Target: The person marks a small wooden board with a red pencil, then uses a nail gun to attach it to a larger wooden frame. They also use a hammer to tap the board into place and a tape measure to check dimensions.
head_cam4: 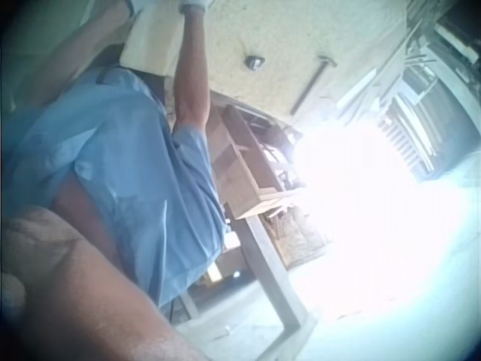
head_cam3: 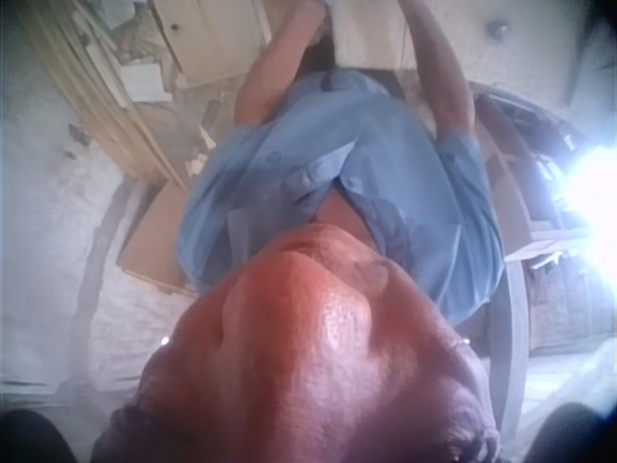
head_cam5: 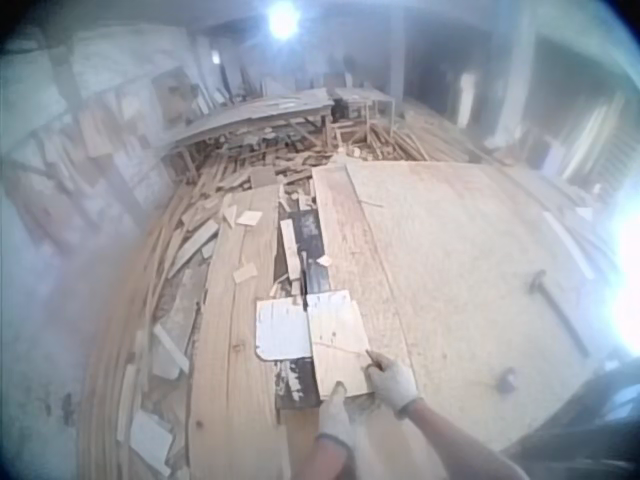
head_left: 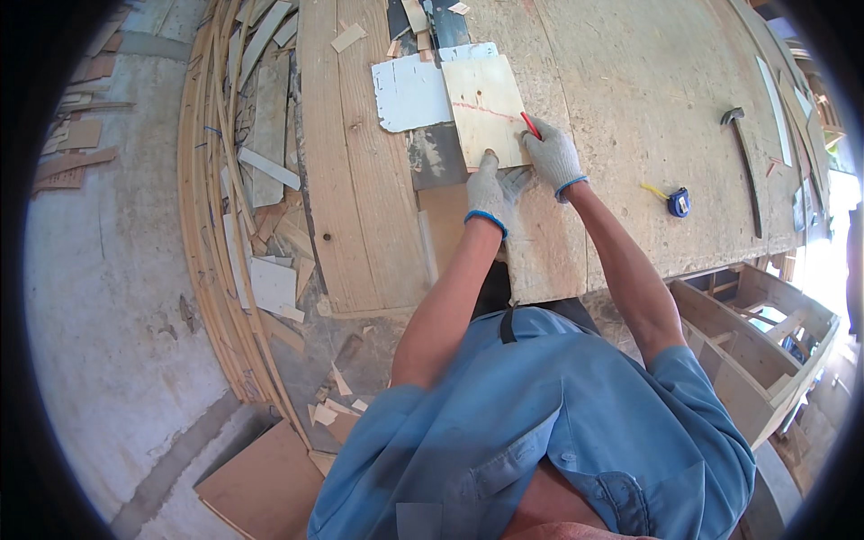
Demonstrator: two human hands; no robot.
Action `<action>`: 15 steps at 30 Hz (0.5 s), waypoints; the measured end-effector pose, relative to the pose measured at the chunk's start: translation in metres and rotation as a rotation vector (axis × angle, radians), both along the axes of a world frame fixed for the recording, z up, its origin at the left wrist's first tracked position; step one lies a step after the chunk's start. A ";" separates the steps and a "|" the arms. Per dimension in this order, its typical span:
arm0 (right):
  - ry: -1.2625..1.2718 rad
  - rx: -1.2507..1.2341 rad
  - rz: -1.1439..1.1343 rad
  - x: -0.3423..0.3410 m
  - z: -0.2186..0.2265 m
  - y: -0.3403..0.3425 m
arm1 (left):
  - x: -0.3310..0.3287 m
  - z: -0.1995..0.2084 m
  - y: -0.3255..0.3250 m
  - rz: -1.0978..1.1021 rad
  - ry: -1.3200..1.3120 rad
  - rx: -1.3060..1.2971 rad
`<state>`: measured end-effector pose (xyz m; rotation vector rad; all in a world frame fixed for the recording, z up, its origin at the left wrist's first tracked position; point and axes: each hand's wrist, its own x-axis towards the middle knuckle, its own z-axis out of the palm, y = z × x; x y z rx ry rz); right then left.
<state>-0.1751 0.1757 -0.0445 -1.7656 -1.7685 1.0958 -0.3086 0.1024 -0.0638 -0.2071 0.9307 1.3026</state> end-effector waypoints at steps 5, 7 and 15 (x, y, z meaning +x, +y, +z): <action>0.007 0.038 0.004 -0.001 -0.001 0.005 | -0.001 -0.001 0.004 -0.024 0.002 0.026; -0.001 0.037 -0.009 -0.001 -0.001 0.005 | -0.002 0.000 0.004 -0.035 0.000 0.036; -0.001 0.017 -0.013 -0.003 0.002 0.008 | -0.004 -0.003 0.008 -0.024 -0.042 0.056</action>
